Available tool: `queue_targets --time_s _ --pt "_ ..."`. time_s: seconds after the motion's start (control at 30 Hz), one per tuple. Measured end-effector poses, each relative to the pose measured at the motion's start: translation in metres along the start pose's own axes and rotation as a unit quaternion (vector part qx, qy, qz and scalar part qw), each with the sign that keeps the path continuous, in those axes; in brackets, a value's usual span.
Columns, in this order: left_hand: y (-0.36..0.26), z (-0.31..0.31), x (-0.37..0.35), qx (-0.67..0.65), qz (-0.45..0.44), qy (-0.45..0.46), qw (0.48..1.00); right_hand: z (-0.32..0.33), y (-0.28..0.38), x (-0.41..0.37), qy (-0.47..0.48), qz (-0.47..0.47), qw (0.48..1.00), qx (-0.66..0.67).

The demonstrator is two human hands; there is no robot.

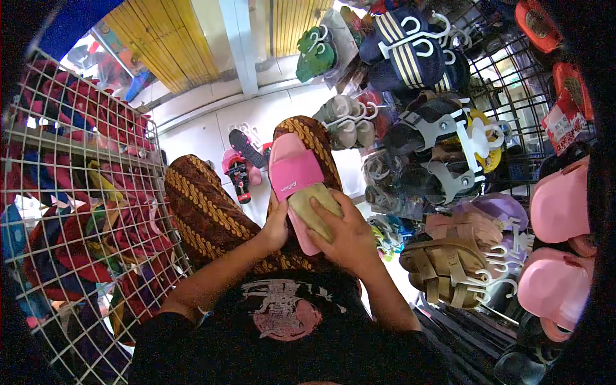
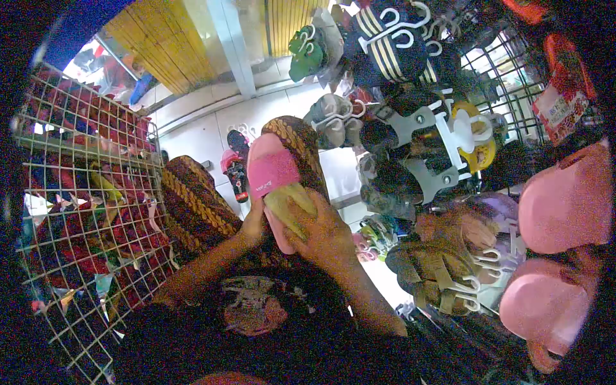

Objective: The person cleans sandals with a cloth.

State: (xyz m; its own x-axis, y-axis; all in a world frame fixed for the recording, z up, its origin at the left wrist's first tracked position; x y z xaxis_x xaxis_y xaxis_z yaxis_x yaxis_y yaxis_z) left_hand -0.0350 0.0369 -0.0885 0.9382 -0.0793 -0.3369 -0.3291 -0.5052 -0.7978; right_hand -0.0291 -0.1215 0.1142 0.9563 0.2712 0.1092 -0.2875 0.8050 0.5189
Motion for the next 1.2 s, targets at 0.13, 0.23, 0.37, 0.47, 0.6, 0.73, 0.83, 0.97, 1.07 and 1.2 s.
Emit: queue_targets --time_s 0.13,0.23,0.37,0.47,0.6,0.73,0.83,0.97,1.07,1.2 --pt "-0.037 -0.028 -0.009 0.143 -0.100 -0.038 0.984 0.000 0.010 0.003 -0.020 -0.053 0.998 0.032" --pt "-0.029 -0.024 -0.011 0.133 -0.093 -0.042 0.986 -0.006 0.016 0.006 -0.037 -0.060 0.996 0.052" --pt "-0.049 -0.033 -0.016 0.078 -0.056 -0.031 0.995 -0.005 0.016 0.013 -0.037 -0.067 0.994 0.076" --pt "-0.047 -0.027 -0.015 0.130 -0.078 -0.022 0.988 -0.021 0.012 0.008 -0.072 -0.079 0.989 0.098" --pt "-0.058 -0.039 -0.021 0.129 -0.072 -0.015 0.989 -0.031 0.006 0.014 -0.140 -0.061 0.978 0.140" --pt "-0.028 -0.017 -0.014 0.044 0.046 -0.019 0.998 -0.031 0.005 0.015 -0.146 -0.056 0.979 0.131" --pt "-0.032 0.016 -0.001 -0.140 -0.025 -0.099 0.985 -0.021 -0.009 0.012 -0.143 -0.009 0.974 0.177" --pt "-0.124 -0.056 -0.004 -0.169 0.031 0.005 0.985 -0.017 -0.009 0.003 -0.104 -0.018 0.965 0.238" --pt "-0.152 -0.085 0.002 -0.217 0.067 0.088 0.970 -0.013 -0.001 0.007 -0.094 -0.010 0.976 0.198" --pt "-0.189 -0.092 0.013 -0.232 -0.029 0.034 0.972 0.020 0.005 0.010 -0.049 0.037 0.992 0.113"
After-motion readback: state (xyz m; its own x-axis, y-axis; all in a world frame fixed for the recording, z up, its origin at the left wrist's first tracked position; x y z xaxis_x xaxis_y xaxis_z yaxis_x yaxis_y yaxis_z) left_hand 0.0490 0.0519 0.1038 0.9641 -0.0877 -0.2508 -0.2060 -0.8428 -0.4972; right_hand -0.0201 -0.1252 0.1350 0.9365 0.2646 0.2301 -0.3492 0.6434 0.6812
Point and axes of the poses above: each hand's wrist, its own x-axis towards the middle knuckle, its own z-axis out of the back of the hand, y = z × x, the point moved 3 cm from there along x, towards the middle knuckle, and after that the axes turned 10 degrees about -y, right-handed, at the moved point
